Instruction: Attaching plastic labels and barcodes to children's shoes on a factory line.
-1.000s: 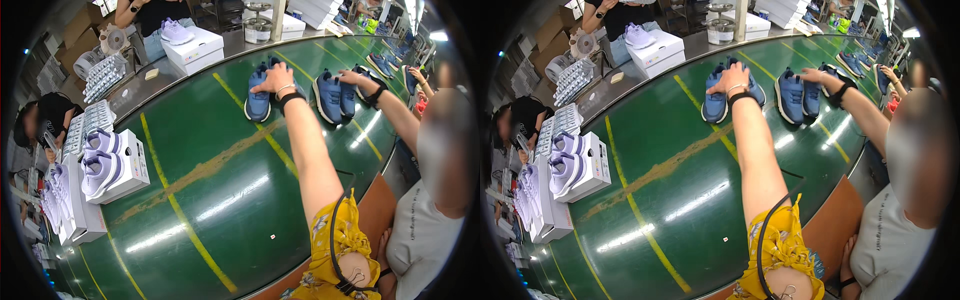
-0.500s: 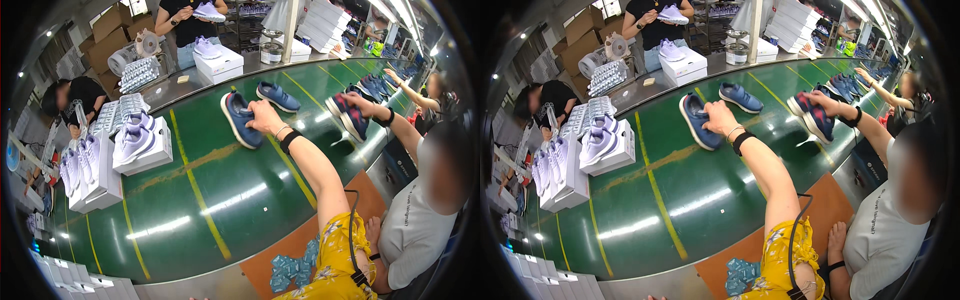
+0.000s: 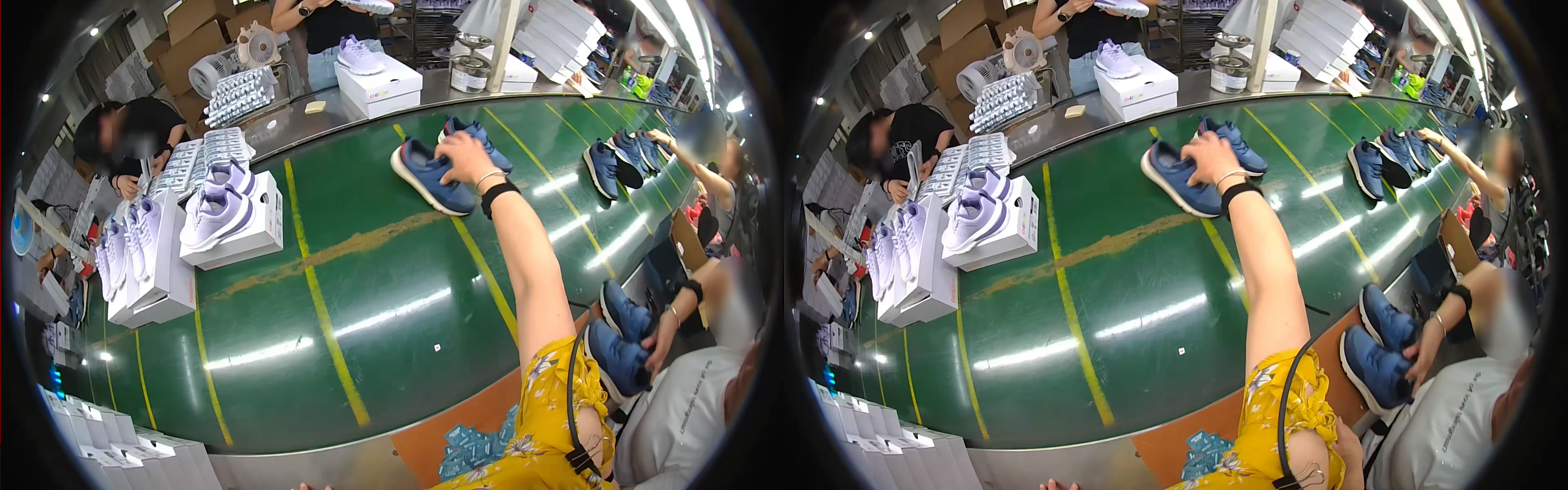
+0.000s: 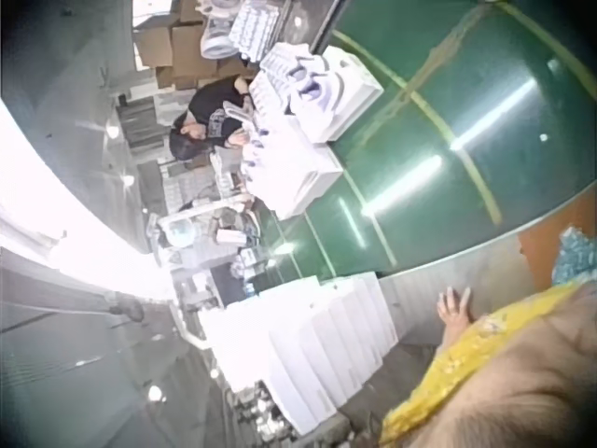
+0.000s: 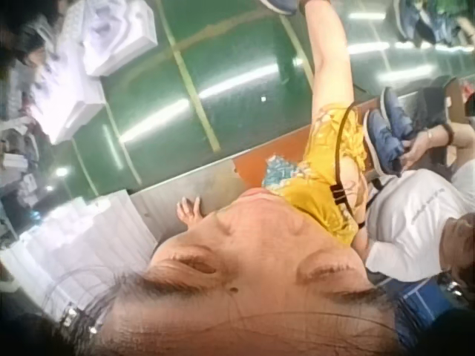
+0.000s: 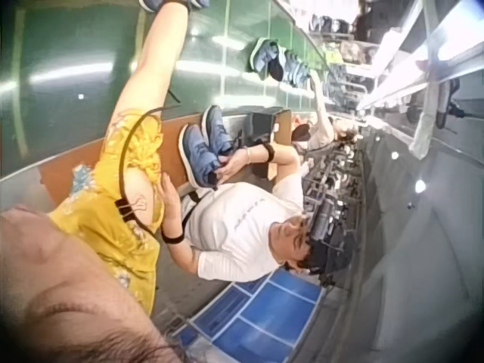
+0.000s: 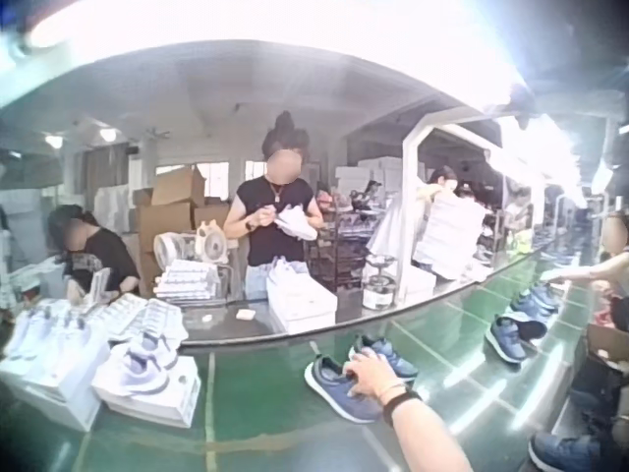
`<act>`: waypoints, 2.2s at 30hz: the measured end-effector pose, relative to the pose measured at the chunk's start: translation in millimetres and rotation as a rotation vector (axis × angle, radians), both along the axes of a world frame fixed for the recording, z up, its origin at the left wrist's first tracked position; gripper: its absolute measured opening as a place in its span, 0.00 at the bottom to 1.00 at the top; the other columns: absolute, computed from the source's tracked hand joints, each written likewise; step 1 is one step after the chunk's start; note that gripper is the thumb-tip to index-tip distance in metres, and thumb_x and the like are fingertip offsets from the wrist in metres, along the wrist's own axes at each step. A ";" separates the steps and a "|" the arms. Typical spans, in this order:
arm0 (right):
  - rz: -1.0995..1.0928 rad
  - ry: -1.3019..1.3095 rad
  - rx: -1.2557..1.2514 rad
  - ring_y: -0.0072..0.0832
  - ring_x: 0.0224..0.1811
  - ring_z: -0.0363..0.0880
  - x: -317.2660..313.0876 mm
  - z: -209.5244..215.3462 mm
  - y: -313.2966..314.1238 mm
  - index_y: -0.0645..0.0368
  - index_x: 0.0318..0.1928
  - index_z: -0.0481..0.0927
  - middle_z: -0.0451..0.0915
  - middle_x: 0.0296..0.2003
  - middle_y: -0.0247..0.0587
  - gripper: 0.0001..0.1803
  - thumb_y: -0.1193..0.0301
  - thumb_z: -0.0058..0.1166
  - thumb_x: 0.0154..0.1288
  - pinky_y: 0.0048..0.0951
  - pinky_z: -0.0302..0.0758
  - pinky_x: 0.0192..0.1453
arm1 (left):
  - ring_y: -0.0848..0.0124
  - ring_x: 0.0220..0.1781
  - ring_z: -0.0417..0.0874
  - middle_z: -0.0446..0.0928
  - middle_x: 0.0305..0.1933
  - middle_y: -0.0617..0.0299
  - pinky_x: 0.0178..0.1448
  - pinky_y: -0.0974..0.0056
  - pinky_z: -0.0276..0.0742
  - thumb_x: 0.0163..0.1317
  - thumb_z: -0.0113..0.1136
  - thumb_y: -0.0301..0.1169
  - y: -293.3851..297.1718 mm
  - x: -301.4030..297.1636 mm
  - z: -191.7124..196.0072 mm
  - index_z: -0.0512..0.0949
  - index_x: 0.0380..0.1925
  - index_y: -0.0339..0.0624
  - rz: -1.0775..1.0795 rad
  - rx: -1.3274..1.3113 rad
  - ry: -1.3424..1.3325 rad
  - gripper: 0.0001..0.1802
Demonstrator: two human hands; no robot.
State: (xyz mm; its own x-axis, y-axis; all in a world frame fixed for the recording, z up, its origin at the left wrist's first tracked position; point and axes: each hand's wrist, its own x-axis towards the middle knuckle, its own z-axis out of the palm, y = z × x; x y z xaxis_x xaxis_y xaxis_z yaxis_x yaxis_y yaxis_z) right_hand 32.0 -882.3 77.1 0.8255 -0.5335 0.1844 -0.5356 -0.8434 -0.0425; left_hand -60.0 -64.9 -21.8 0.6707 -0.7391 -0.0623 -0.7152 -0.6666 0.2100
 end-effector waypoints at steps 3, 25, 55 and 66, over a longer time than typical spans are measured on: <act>-0.311 0.137 -0.066 0.42 0.83 0.47 -28.0 -27.4 -49.9 0.31 0.64 0.79 0.62 0.76 0.41 0.48 0.47 0.82 0.36 0.58 0.52 0.79 | 0.36 0.81 0.47 0.49 0.82 0.41 0.80 0.34 0.45 0.62 0.63 0.53 -14.0 16.1 -42.9 0.72 0.70 0.51 -0.071 -0.001 0.002 0.38; -0.249 -0.150 -0.130 0.55 0.58 0.75 -49.1 -2.4 68.9 0.55 0.49 0.77 0.80 0.47 0.56 0.22 0.69 0.71 0.56 0.46 0.84 0.54 | 0.35 0.82 0.40 0.44 0.82 0.39 0.80 0.32 0.40 0.54 0.70 0.59 -34.7 -8.6 1.2 0.67 0.73 0.60 0.026 0.039 0.251 0.47; 0.686 -0.332 0.501 0.46 0.59 0.79 -252.2 -31.2 582.5 0.44 0.57 0.82 0.79 0.57 0.46 0.26 0.80 0.56 0.59 0.40 0.78 0.63 | 0.50 0.71 0.67 0.62 0.69 0.49 0.74 0.56 0.63 0.50 0.54 0.11 -30.3 44.3 51.6 0.75 0.62 0.50 -0.044 -0.652 0.479 0.36; -0.173 -0.435 0.252 0.42 0.49 0.80 -342.2 -67.0 520.0 0.59 0.47 0.84 0.83 0.46 0.42 0.13 0.78 0.61 0.60 0.38 0.78 0.54 | 0.47 0.62 0.72 0.65 0.68 0.44 0.66 0.53 0.69 0.52 0.49 0.08 -7.1 -1.0 91.5 0.78 0.60 0.45 -0.079 -0.517 0.175 0.34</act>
